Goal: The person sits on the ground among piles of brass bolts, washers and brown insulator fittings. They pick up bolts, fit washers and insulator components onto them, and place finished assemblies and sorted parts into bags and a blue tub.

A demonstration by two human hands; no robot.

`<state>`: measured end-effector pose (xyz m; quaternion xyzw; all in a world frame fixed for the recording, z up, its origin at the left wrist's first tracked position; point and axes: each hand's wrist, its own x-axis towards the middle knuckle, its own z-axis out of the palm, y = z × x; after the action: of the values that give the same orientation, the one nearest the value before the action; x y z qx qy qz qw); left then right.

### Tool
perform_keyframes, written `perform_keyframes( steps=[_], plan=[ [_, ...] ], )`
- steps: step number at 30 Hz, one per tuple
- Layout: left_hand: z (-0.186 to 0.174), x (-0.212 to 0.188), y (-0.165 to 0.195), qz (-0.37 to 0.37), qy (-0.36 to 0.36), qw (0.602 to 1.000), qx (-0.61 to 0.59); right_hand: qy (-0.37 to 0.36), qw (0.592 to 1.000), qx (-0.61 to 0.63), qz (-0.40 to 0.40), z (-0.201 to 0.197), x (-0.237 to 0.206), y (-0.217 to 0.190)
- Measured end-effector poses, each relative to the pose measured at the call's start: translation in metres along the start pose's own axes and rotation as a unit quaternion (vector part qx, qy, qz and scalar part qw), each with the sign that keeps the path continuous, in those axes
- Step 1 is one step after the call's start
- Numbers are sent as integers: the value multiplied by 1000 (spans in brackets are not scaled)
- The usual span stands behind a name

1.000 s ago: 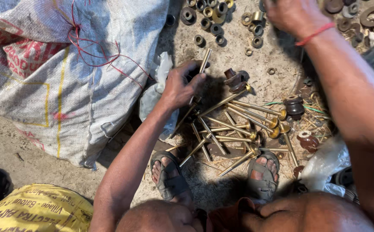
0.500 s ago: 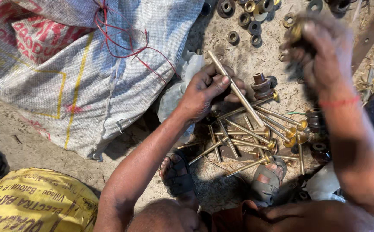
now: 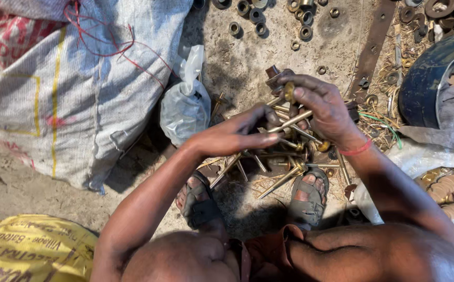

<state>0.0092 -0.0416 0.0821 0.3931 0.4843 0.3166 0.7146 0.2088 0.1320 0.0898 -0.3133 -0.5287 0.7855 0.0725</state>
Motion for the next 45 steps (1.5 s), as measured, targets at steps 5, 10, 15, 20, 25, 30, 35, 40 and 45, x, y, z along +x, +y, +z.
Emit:
perform_keyframes(
  steps=[5,10,15,20,25,30,35,40,45],
  plan=[
    [38,34,-3,51,127,984,117,101,980,-167,-28,1,-22,-11],
    [36,29,6,15,116,990,82,63,995,-43,-66,-22,-66,-4],
    [42,28,29,59,88,990,97,20,990,-52,-133,-24,-88,5],
    [37,19,42,-36,16,999,14,3,924,-285,-257,-21,-97,-10],
    [35,14,42,9,79,991,107,-2,940,-267,-215,-16,-95,-13],
    [48,4,41,166,268,904,289,63,989,-127,-36,-16,-89,10],
    [50,1,36,217,318,858,340,3,999,8,-43,-16,-93,9],
    [47,4,32,194,314,890,267,26,974,-141,-178,3,-90,-9],
    [52,4,30,176,315,896,257,69,981,-152,-103,11,-88,-13]
  ],
)
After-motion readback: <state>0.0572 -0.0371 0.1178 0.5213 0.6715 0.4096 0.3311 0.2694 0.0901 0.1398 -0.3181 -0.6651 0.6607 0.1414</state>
